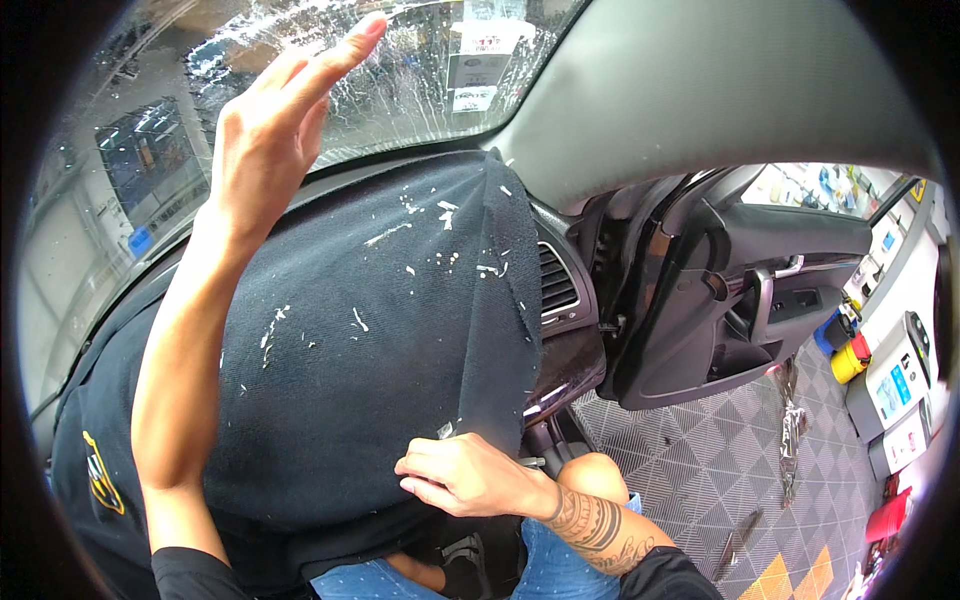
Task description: The person sprays a liquid solution onto the interior surface of a car windshield and uses a squeegee to smooth the film, removing bubbles and wrinkles. They work methodically across the glass while protecting the dashboard with a cloth.
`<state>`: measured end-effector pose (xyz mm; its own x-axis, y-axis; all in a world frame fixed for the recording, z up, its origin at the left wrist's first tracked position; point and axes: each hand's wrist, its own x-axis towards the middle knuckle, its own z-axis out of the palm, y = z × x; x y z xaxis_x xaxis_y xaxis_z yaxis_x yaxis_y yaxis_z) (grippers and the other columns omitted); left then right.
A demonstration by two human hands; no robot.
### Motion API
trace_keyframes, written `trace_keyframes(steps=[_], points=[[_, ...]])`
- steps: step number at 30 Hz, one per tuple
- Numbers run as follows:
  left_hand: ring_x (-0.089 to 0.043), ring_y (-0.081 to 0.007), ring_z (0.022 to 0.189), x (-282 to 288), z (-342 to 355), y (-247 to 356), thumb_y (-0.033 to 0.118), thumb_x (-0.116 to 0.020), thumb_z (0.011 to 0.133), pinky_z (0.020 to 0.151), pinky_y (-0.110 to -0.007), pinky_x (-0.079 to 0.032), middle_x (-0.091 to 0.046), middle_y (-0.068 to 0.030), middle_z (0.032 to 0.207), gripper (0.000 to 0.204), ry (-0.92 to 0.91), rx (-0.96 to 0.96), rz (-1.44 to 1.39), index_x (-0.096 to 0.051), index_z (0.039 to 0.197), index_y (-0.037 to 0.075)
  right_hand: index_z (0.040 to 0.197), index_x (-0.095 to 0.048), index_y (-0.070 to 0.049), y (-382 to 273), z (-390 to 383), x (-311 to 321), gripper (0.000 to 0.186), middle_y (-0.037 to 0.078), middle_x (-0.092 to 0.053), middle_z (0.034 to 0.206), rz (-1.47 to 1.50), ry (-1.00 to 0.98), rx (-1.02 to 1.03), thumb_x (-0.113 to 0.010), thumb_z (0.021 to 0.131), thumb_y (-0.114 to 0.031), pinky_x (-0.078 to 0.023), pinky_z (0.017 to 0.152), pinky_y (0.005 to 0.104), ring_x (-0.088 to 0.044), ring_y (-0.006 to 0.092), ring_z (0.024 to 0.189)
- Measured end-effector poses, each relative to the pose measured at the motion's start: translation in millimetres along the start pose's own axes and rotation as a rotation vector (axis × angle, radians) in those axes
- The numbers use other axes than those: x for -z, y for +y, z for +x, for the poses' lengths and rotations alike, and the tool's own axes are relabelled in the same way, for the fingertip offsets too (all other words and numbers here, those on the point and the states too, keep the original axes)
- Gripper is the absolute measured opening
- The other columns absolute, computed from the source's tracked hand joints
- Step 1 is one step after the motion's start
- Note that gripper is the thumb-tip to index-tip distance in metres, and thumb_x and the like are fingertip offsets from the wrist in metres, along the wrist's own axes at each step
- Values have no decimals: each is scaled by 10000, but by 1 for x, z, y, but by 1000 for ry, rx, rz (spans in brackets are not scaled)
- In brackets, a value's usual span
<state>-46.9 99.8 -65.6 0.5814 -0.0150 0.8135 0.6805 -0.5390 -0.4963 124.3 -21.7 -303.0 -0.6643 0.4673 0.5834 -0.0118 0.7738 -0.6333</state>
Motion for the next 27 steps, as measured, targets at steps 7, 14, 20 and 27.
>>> trace_keyframes(steps=[7,14,20,27], points=[[-599,-242,680,2,-5,-7,-72,-599,782,653,-369,-532,-584,-86,816,673,45,-72,16,-510,1341,294,864,-605,1,0,4,0,129,130,-566,775,-17,13,12,-614,862,-127,-489,571,387,-602,314,643],[-658,-212,887,4,1,6,-102,-538,843,816,-322,-511,-671,-111,1089,495,-210,128,87,-586,1273,138,850,-601,5,3,3,-2,122,126,-562,756,-5,37,19,-615,858,-115,-479,559,386,-597,311,632],[-647,-268,864,10,23,14,-88,-567,813,790,-351,-512,-644,-135,1021,538,-45,-52,-11,-575,1287,166,888,-614,3,5,3,-2,116,116,-570,760,-19,32,41,-625,852,-107,-476,542,375,-598,299,617],[-623,-252,764,14,26,8,-107,-573,806,732,-352,-502,-630,-111,904,564,8,-127,97,-568,1298,170,854,-600,11,4,-2,-2,118,130,-567,760,2,36,34,-609,857,-106,-483,570,397,-595,321,637]])
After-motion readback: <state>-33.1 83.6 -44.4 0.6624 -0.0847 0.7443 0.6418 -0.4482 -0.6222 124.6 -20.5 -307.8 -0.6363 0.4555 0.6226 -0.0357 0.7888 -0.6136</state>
